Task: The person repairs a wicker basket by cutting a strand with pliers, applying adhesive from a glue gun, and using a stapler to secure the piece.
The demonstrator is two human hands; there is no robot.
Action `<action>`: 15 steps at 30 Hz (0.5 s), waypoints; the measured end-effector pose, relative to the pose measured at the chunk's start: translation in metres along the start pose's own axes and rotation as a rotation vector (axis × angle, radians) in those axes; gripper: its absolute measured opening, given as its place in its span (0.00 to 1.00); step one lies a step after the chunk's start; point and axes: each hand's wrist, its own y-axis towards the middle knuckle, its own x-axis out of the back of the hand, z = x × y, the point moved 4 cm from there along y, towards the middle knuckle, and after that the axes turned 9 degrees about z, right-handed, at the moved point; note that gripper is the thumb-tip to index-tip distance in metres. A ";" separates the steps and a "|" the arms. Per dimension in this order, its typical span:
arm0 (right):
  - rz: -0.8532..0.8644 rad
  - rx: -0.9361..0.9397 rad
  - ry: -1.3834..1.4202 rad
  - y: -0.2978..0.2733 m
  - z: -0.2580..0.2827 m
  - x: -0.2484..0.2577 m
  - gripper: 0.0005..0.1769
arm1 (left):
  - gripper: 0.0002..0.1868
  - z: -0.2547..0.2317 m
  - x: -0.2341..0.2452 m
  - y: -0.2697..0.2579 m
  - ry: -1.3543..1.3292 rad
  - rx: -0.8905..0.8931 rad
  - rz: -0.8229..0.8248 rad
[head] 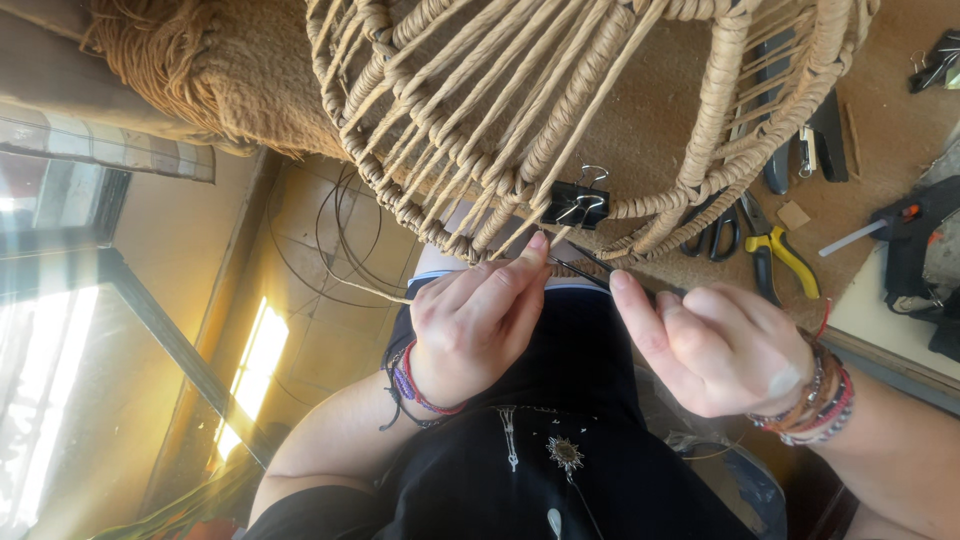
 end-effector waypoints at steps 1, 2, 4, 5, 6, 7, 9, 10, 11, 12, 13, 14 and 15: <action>0.000 -0.001 0.000 -0.019 0.004 -0.010 0.11 | 0.07 -0.001 0.001 0.001 0.000 -0.001 0.000; 0.169 -0.095 0.173 -0.038 0.003 -0.027 0.18 | 0.06 -0.001 0.001 0.001 -0.013 0.019 0.011; 0.337 -0.189 0.346 -0.047 0.004 -0.038 0.28 | 0.06 -0.001 0.002 0.002 -0.026 0.038 0.021; 0.264 -0.421 0.534 -0.038 -0.004 -0.031 0.21 | 0.06 -0.001 0.002 0.003 -0.024 0.038 0.022; 0.182 -0.650 0.719 -0.031 -0.011 -0.025 0.17 | 0.06 -0.002 0.003 0.003 -0.022 0.040 0.023; 0.182 -0.649 0.719 -0.026 -0.016 -0.023 0.17 | 0.06 -0.001 0.003 0.003 -0.021 0.041 0.021; 0.270 -0.797 1.007 -0.022 -0.024 -0.028 0.14 | 0.07 -0.002 0.003 0.001 -0.006 0.034 0.026; 0.269 -0.797 1.005 -0.032 -0.018 -0.035 0.14 | 0.07 -0.002 0.003 0.001 -0.007 0.033 0.025; 0.213 -0.655 0.768 -0.039 -0.012 -0.034 0.17 | 0.06 -0.001 0.002 0.001 -0.013 0.047 0.025; 0.159 -0.510 0.533 -0.046 -0.003 -0.034 0.20 | 0.06 -0.001 0.001 0.000 -0.019 0.062 0.024; 0.160 -0.509 0.533 -0.033 -0.007 -0.029 0.20 | 0.06 -0.001 0.002 0.001 -0.020 0.063 0.023; 0.065 -0.278 0.271 -0.016 -0.003 -0.016 0.13 | 0.06 -0.001 0.002 0.001 -0.034 0.070 0.028; -0.032 -0.047 0.011 -0.002 0.003 -0.006 0.10 | 0.05 -0.001 0.003 0.001 -0.047 0.078 0.032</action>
